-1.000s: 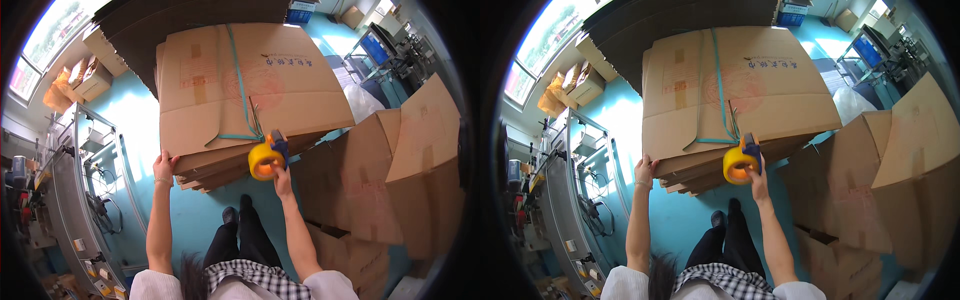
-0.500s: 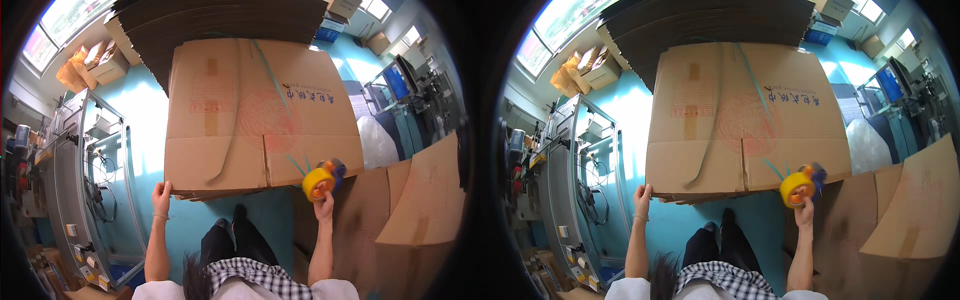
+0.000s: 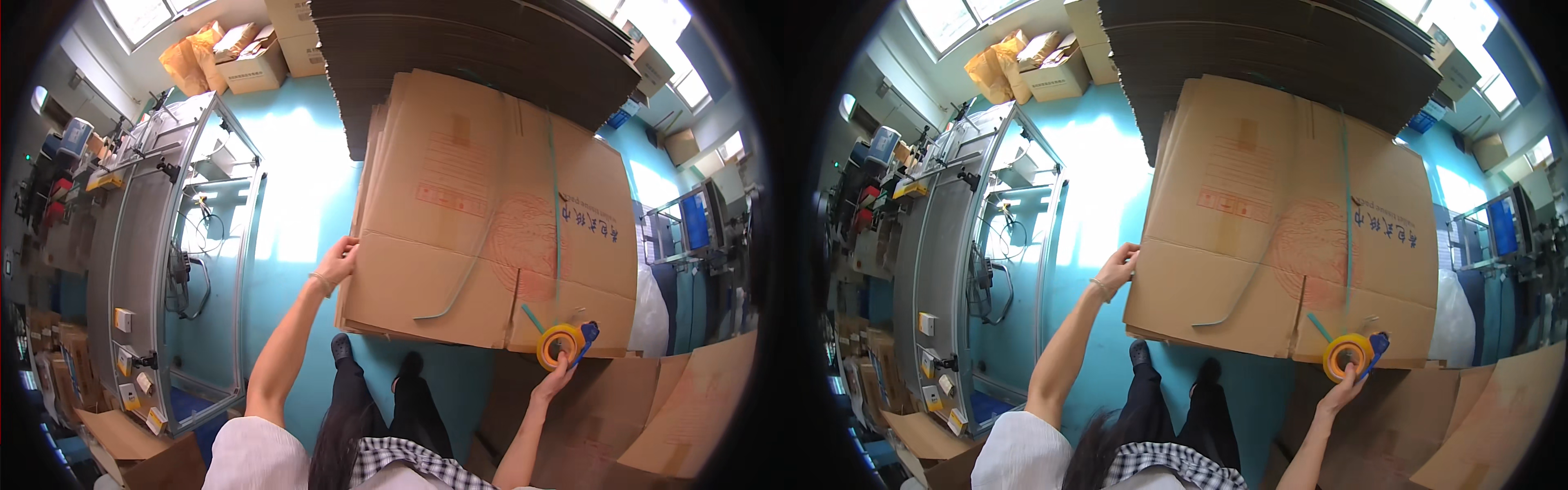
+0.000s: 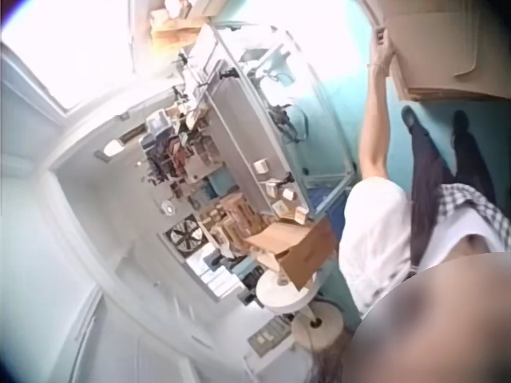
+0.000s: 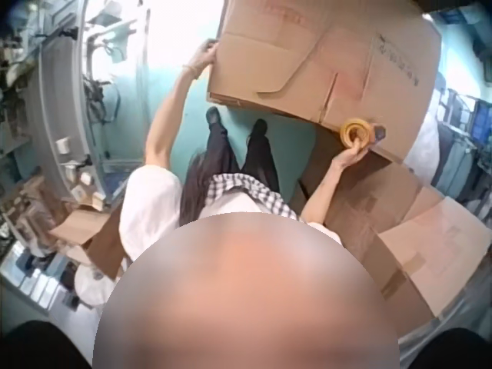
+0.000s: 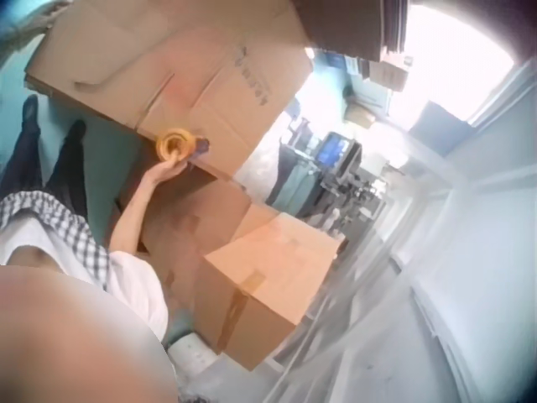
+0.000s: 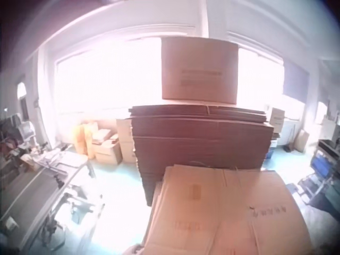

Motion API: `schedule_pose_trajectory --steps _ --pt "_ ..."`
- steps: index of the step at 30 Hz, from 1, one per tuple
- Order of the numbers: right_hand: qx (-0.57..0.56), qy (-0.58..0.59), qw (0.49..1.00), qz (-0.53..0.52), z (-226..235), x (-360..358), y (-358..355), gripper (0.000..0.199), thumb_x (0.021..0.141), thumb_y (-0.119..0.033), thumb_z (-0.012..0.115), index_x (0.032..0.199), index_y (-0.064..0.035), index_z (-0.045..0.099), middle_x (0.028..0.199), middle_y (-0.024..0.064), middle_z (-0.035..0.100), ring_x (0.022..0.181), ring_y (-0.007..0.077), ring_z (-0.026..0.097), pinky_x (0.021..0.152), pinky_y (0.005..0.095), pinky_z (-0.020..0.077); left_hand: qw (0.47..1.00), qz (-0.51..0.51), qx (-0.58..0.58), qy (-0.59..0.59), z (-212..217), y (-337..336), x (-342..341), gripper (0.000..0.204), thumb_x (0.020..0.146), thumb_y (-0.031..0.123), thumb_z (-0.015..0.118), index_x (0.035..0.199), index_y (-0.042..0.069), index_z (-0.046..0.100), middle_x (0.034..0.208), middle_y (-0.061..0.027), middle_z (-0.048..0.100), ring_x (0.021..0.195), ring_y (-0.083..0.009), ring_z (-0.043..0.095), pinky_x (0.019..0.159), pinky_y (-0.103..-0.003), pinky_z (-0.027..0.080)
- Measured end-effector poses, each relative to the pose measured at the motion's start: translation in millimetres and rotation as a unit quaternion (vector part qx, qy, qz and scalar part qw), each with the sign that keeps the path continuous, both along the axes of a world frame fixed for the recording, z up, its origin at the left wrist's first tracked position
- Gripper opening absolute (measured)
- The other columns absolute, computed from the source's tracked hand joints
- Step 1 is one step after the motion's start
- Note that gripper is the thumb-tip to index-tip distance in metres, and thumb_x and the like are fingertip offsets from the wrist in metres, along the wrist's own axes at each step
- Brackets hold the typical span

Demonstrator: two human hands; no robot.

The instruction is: The person is assembling and taping cardboard boxes.

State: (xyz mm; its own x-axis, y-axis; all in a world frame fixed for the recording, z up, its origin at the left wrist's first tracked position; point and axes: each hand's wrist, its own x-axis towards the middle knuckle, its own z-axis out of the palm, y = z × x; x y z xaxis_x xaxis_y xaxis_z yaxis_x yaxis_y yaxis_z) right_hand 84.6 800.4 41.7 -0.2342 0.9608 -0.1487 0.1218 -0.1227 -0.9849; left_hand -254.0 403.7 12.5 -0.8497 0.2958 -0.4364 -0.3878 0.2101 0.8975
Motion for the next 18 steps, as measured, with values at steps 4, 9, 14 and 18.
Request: schedule_pose_trajectory --steps 4,9,14,18 --pt "0.207 0.02 0.969 0.135 43 -71 -105 0.052 0.095 -0.021 0.057 0.138 0.0026 0.041 0.131 0.0122 0.051 0.12 0.0216 0.05 0.106 0.0341 0.0351 0.959 -0.029 -0.113 0.258 -8 8 13 0.035 0.091 0.02 0.059 0.126 0.012 0.055 0.121 -0.0213 0.054 0.109 -0.031 0.053 0.093 -0.041 0.046" --pt "-0.1 0.072 0.878 0.462 24 -169 -213 0.042 0.09 -0.019 0.065 0.127 -0.0038 0.05 0.112 0.0027 0.056 0.104 0.0119 0.051 0.091 0.0285 0.0409 0.991 -0.04 -0.007 0.128 -10 11 9 0.059 0.081 0.03 0.073 0.13 0.007 0.05 0.113 -0.0194 0.06 0.102 -0.0282 0.06 0.089 -0.038 0.05" --pt "0.358 -0.135 0.637 0.669 68 -261 -263 0.054 0.073 -0.029 0.067 0.121 -0.007 0.054 0.116 0.0123 0.057 0.12 0.0299 0.052 0.11 0.05 0.0217 0.99 -0.075 0.123 0.008 -37 -8 -25 0.067 0.073 0.034 0.081 0.12 -0.001 0.051 0.1 -0.014 0.064 0.089 -0.0219 0.063 0.081 -0.033 0.053" --pt "0.41 -0.197 0.536 0.711 76 -266 -248 0.049 0.069 -0.029 0.068 0.112 -0.0078 0.055 0.114 0.0097 0.06 0.121 0.0266 0.052 0.107 0.053 0.0205 0.987 -0.131 0.044 0.08 -29 -3 -31 0.059 0.079 0.029 0.077 0.122 0.0 0.05 0.103 -0.0119 0.058 0.09 -0.0168 0.059 0.081 -0.03 0.052"
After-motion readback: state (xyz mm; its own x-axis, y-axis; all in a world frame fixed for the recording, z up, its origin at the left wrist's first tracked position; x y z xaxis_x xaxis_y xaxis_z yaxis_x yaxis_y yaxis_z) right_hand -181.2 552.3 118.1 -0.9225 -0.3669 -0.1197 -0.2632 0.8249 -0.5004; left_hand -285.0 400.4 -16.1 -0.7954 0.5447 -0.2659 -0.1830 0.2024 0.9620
